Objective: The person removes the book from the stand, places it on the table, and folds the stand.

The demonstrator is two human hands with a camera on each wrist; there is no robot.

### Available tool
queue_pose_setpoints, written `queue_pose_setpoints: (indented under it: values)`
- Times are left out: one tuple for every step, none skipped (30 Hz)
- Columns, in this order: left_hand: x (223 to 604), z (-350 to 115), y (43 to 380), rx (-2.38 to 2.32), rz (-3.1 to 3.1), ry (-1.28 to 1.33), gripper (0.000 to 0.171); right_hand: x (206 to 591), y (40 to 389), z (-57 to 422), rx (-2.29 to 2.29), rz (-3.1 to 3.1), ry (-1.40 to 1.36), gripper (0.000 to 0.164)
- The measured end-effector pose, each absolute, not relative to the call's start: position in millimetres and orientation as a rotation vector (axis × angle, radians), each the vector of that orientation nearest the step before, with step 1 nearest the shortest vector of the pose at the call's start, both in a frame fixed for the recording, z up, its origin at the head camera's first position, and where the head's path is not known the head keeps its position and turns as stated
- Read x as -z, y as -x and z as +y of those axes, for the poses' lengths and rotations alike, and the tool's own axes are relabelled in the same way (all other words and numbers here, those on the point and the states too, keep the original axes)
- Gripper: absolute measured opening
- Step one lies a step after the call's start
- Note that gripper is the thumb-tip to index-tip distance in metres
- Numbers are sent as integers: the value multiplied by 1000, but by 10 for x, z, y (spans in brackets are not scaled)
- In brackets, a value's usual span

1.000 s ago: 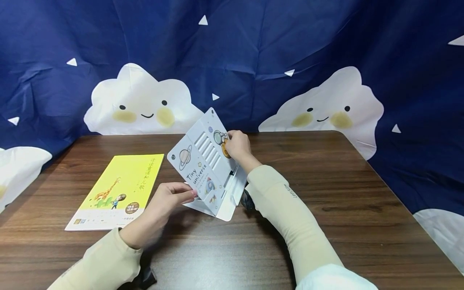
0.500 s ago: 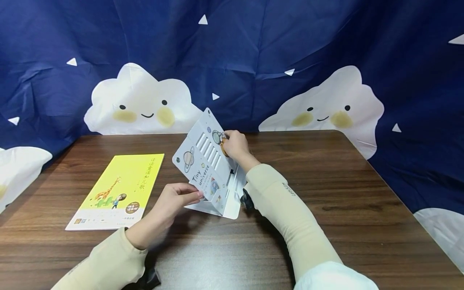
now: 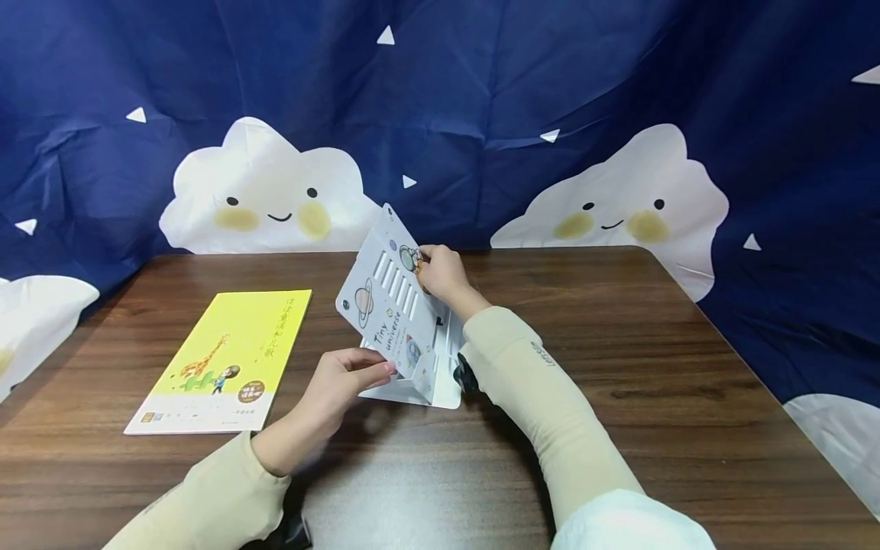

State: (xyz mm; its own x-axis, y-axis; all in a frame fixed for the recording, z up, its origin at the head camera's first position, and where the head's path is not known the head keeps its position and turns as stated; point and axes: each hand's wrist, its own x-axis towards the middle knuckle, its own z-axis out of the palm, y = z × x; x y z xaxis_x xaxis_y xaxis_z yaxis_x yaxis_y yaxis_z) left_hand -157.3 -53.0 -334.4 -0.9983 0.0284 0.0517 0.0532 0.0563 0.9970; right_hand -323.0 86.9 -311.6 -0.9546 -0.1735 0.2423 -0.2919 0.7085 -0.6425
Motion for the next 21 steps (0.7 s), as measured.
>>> queue_pose_setpoints:
  values:
    - [3344, -521, 1573, 2145, -2267, 83, 14, 3113, 3234, 870, -1086, -2750, -382, 34]
    - [3345, -512, 1572, 2147, -2265, 81, 15, 3112, 3239, 870, -1093, -2751, -387, 34]
    - [3347, -503, 1571, 2150, -2264, 81, 15, 3113, 3245, 869, -1098, -2752, -395, 34]
    - [3349, -494, 1569, 2150, -2265, 82, 16, 3112, 3249, 868, -1106, -2756, -399, 34]
    - [3352, -486, 1567, 2151, -2267, 84, 16, 3114, 3255, 867, -1108, -2758, -406, 34]
    - [3354, -478, 1564, 2152, -2269, 88, 17, 3114, 3258, 865, -1108, -2762, -411, 34]
    - [3356, -470, 1562, 2151, -2274, 92, 18, 3113, 3262, 861, -1116, -2767, -420, 34]
    - [3357, -463, 1560, 2146, -2279, 97, 18, 3113, 3266, 858, -1111, -2772, -431, 34]
    - [3358, -455, 1558, 2140, -2285, 99, 18, 3110, 3269, 855, -1111, -2779, -442, 34]
    - [3358, -448, 1556, 2132, -2292, 101, 19, 3108, 3272, 851, -1110, -2785, -450, 35]
    - [3357, -440, 1553, 2128, -2294, 103, 19, 3106, 3275, 849, -1104, -2791, -462, 35]
    - [3356, -431, 1552, 2124, -2294, 105, 19, 3102, 3277, 847, -1104, -2798, -471, 35]
    - [3356, -422, 1552, 2118, -2295, 108, 19, 3099, 3281, 846, -1102, -2804, -482, 35]
    - [3354, -411, 1551, 2116, -2291, 112, 19, 3095, 3284, 845, -1095, -2810, -490, 36]
    - [3353, -401, 1551, 2115, -2285, 116, 19, 3091, 3286, 843, -1094, -2818, -496, 36]
    - [3352, -390, 1550, 2116, -2277, 119, 19, 3088, 3289, 843, -1087, -2824, -501, 36]
    - [3352, -379, 1549, 2115, -2270, 124, 19, 3083, 3292, 843, -1081, -2830, -506, 37]
    - [3352, -367, 1549, 2113, -2264, 127, 19, 3078, 3295, 842, -1075, -2835, -511, 37]
    - [3353, -355, 1550, 2111, -2258, 129, 18, 3071, 3296, 841, -1069, -2840, -514, 37]
    - [3354, -343, 1550, 2110, -2251, 131, 18, 3065, 3297, 840, -1065, -2846, -516, 37]
    - [3355, -332, 1551, 2110, -2246, 132, 18, 3060, 3298, 839, -1065, -2851, -519, 38]
